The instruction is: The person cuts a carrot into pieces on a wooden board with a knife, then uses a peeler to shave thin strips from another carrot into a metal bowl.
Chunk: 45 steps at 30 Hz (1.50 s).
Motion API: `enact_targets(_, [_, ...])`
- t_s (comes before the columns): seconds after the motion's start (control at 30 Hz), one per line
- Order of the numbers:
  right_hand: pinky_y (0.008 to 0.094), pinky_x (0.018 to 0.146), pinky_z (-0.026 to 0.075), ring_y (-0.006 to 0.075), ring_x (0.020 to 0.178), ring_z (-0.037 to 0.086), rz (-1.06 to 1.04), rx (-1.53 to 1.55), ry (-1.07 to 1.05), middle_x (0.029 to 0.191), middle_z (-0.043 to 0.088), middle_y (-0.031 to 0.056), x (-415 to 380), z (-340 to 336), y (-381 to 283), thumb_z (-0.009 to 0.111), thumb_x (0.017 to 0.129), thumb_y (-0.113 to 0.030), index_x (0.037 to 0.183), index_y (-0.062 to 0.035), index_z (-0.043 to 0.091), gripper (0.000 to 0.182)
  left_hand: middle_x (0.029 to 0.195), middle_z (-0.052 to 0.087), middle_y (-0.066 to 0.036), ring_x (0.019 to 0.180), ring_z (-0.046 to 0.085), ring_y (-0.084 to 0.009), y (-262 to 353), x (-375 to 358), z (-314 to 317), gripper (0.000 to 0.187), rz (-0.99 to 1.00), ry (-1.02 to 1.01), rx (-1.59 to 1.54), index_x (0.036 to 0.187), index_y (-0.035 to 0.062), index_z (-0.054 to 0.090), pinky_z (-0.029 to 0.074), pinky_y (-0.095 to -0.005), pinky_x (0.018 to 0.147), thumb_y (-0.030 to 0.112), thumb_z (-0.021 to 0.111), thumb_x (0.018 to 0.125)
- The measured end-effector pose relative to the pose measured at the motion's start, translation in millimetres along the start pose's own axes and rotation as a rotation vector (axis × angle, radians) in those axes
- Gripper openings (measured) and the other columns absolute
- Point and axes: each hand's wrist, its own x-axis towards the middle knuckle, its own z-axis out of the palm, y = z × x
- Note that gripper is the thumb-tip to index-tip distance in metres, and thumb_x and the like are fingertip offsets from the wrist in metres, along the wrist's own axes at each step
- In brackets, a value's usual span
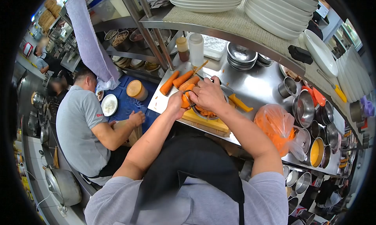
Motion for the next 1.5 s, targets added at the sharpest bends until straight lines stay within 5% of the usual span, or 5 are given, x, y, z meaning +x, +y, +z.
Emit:
enact_targets(0.43, [0.0485,0.093,0.036,0.021,0.092,0.06,-0.029,0.057,-0.132,0.081,0.067,0.0036,8,6,13,0.055,0.095,-0.04,0.078,-0.0133,0.076,0.038,0.093,0.064,-0.009,0.074,0.061,-0.0193,3,-14,2,0.035,0.043,-0.02,0.047,0.127,0.0033,0.055,0.045,-0.0323,0.054,0.026,0.037,0.107])
enact_targets(0.6, [0.0523,0.096,0.035,0.0261,0.097,0.063,0.167,-0.208,-0.367,0.086,0.072,0.0082,0,39,92,0.046,0.099,-0.041,0.081,-0.0116,0.078,0.047,0.09,0.063,-0.009,0.072,0.059,-0.0173,12,-37,1,0.04,-0.017,-0.326,0.062,0.133,0.0046,0.054,0.043,-0.0282,0.054,0.031,0.038,0.108])
enact_targets(0.83, [0.0555,0.095,0.037,0.028,0.096,0.064,0.435,-0.202,-0.299,0.085,0.072,0.0095,-14,49,97,0.047,0.099,-0.041,0.081,-0.0102,0.078,0.047,0.094,0.066,-0.01,0.074,0.061,-0.0182,24,-34,6,0.039,0.043,-0.238,-0.049,0.132,0.006,0.055,0.045,-0.0289,0.057,0.033,0.041,0.107])
enact_targets(1.33, [0.0477,0.09,0.037,0.023,0.087,0.058,0.013,0.064,-0.065,0.078,0.063,0.0028,8,-9,-3,0.061,0.091,-0.036,0.075,-0.0131,0.074,0.03,0.116,0.065,-0.013,0.107,0.067,-0.0267,11,-15,14,0.037,0.023,-0.015,-0.077,0.131,0.0025,0.052,0.058,-0.044,0.082,0.026,0.037,0.107])
enact_targets(1.5, [0.0476,0.09,0.037,0.0234,0.087,0.058,-0.027,0.125,-0.082,0.078,0.062,0.0035,5,4,4,0.059,0.092,-0.036,0.075,-0.0141,0.074,0.031,0.098,0.065,-0.011,0.075,0.065,-0.0215,5,-15,12,0.032,0.009,-0.071,-0.035,0.117,0.0054,0.057,0.05,-0.0367,0.055,0.027,0.038,0.105])
